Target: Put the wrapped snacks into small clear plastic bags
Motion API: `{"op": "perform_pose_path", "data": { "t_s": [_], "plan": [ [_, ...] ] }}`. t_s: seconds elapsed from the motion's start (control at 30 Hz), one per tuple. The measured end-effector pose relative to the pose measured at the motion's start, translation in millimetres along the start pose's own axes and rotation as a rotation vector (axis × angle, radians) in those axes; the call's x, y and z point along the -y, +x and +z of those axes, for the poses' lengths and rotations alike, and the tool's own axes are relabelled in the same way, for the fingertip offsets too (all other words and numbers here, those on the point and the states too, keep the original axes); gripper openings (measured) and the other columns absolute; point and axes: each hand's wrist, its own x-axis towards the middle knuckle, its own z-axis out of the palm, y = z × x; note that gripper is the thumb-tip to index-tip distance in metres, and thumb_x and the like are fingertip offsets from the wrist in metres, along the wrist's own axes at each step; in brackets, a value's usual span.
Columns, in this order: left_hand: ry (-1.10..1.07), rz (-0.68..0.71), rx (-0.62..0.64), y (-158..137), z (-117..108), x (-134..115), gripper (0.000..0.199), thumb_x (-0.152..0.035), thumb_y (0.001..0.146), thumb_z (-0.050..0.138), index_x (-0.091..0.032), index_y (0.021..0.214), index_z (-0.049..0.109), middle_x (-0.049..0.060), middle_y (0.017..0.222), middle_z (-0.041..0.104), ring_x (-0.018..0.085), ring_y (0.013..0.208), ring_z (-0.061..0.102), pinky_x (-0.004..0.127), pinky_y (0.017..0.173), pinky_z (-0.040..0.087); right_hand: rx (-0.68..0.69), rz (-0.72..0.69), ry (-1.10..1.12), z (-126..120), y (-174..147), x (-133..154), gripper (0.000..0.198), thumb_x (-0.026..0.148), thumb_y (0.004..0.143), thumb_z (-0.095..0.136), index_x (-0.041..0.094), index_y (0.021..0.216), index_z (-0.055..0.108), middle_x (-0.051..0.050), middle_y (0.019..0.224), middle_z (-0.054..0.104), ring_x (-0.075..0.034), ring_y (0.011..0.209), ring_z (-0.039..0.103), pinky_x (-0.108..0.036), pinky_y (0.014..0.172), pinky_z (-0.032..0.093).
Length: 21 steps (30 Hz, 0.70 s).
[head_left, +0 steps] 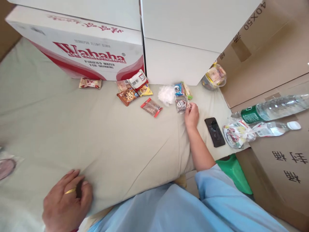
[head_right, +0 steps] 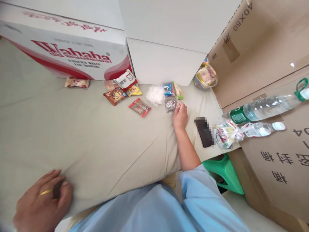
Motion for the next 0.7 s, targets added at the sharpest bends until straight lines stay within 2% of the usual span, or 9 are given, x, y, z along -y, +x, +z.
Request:
{"op": "perform_pose_path", "data": {
  "t_s": [0.07, 0.13, 0.23, 0.33, 0.5, 0.7],
  "plan": [
    [0.019, -0.017, 0.019, 0.6, -0.1, -0.6, 0.014, -0.026, 0.076, 0.067, -0.032, 0.089, 0.065, 0.001, 0.114, 0.078, 0.039, 0.115, 0.074, 0.062, 0.1, 0.061, -0.061, -0.179, -0.178, -1.6, -7.4, -1.2, 0.029, 0.026, 0.093, 0.056, 0.02, 0.12, 0.066, -0.015, 0.122, 0.061, -0.029, 0.117, 0.057, -0.048, 0.105, 0.048],
    [0.037, -0.047, 0.046, 0.7, -0.4, -0.6, 0.012, -0.027, 0.076, 0.065, -0.033, 0.087, 0.064, -0.001, 0.113, 0.078, 0.039, 0.118, 0.073, 0.063, 0.102, 0.06, -0.061, -0.29, -0.227, -6.9, -11.2, -1.5, 0.032, 0.024, 0.095, 0.053, 0.02, 0.123, 0.069, -0.015, 0.123, 0.057, -0.029, 0.119, 0.053, -0.047, 0.107, 0.046],
    [0.067, -0.098, 0.096, 0.9, -0.6, -0.9, 0.008, -0.029, 0.078, 0.061, -0.032, 0.085, 0.061, -0.001, 0.113, 0.078, 0.039, 0.122, 0.071, 0.065, 0.105, 0.057, 0.128, -0.405, -0.225, -11.4, -10.4, -1.9, 0.031, 0.028, 0.1, 0.051, 0.023, 0.121, 0.074, -0.012, 0.11, 0.059, -0.028, 0.108, 0.053, -0.045, 0.102, 0.047],
    [0.12, -0.123, 0.121, 2.0, 0.2, -2.1, 0.007, -0.03, 0.079, 0.058, -0.031, 0.086, 0.06, 0.0, 0.112, 0.078, 0.038, 0.119, 0.072, 0.065, 0.103, 0.057, 0.261, -0.408, -0.248, -7.6, -7.3, -4.8, 0.031, 0.03, 0.099, 0.057, 0.024, 0.122, 0.076, -0.011, 0.104, 0.06, -0.028, 0.101, 0.051, -0.045, 0.099, 0.047],
    [0.212, -0.032, 0.103, 4.2, 2.4, -1.0, 0.01, -0.031, 0.079, 0.058, -0.028, 0.088, 0.06, 0.005, 0.106, 0.077, 0.034, 0.106, 0.075, 0.057, 0.093, 0.062, 0.233, -0.36, -0.219, -1.2, -6.4, -12.2, 0.036, 0.025, 0.096, 0.056, 0.025, 0.125, 0.077, -0.011, 0.104, 0.059, -0.028, 0.1, 0.05, -0.047, 0.1, 0.045],
    [0.303, 0.009, 0.117, 2.9, 3.8, 3.2, 0.012, -0.032, 0.082, 0.053, -0.024, 0.087, 0.061, 0.013, 0.105, 0.077, 0.038, 0.103, 0.075, 0.057, 0.088, 0.062, 0.164, -0.35, -0.165, -3.7, -7.0, -16.0, 0.034, 0.024, 0.096, 0.053, 0.023, 0.119, 0.077, -0.011, 0.102, 0.061, -0.028, 0.1, 0.053, -0.047, 0.098, 0.047]
  ]
}}
